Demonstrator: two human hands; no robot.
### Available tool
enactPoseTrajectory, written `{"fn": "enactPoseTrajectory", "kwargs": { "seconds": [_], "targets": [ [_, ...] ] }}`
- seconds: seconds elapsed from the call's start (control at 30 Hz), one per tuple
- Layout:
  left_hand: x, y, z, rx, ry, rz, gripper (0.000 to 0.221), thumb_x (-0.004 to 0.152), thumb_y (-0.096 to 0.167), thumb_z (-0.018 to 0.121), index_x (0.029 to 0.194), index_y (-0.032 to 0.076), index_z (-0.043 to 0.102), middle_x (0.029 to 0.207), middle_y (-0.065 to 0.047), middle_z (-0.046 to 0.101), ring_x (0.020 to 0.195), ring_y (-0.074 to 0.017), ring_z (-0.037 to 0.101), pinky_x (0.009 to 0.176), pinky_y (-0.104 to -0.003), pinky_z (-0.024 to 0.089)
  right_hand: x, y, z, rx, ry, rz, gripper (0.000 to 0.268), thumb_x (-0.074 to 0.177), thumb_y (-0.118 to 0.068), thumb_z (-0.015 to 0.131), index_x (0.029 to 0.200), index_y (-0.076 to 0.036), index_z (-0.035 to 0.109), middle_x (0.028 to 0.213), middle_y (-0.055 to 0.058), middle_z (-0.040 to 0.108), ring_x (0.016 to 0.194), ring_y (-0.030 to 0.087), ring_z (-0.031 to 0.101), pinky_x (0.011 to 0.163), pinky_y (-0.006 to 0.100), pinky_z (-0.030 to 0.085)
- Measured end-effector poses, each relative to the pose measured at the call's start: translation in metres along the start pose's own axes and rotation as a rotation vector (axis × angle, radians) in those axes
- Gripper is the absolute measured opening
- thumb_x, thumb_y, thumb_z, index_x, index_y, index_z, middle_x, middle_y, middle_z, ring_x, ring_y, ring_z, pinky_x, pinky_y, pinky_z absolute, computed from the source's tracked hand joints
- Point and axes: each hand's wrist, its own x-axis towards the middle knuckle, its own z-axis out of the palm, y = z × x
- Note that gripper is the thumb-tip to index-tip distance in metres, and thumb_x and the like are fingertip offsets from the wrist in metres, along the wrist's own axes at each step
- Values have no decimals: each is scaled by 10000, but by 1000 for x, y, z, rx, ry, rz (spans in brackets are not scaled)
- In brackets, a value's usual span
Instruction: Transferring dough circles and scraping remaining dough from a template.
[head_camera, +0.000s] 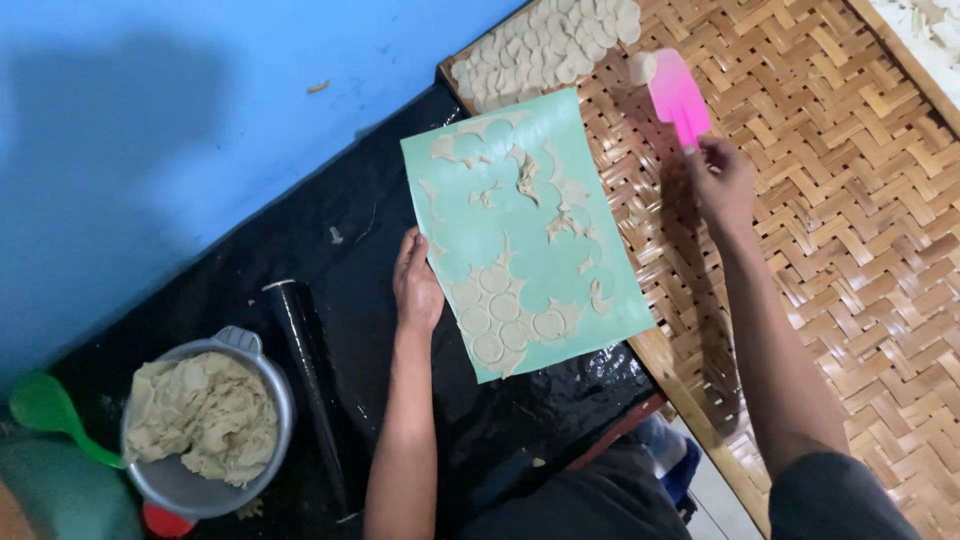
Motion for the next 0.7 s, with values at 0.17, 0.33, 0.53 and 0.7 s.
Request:
{"fn": "enactPoseTrajectory", "kwargs": {
  "seconds": [0.17, 0.33, 0.53, 0.7],
  "targets": [
    [0, -1, 1, -1, -8, 2, 282, 1122, 213, 462, 1299, 15, 555, 1292, -101, 634, 1219, -201, 588, 1068, -364, 444, 89, 28, 24, 72, 102, 91, 269, 1032, -188, 699, 1172, 42, 692, 909, 84, 741, 792, 156, 710, 709, 320, 559],
    [2, 2, 6, 21, 23, -13, 274, 1101, 200, 458, 1286, 25, 559, 1281, -94, 636, 1215, -197, 590, 1061, -357, 444, 170, 64, 48, -166, 278, 82, 299, 965, -269, 792, 1091, 0, 755, 891, 149, 761, 781, 246, 737, 706, 377, 566],
    [4, 2, 8, 42, 37, -30, 261, 1101, 196, 468, 1275, 23, 557, 1282, -94, 633, 1214, -197, 586, 1056, -358, 445, 219, 67, 62, -172, 322, 76, 272, 941, -270, 794, 1044, -18, 778, 866, 160, 762, 772, 277, 739, 709, 402, 565],
    [5, 8, 18, 104, 87, -69, 296, 1088, 236, 476, 1281, 25, 556, 1287, -107, 638, 1206, -204, 594, 1051, -365, 450, 227, 40, 60, 22, 168, 203, 256, 974, -262, 700, 1029, -22, 770, 879, 128, 780, 809, 232, 770, 750, 379, 587]
  ]
}}
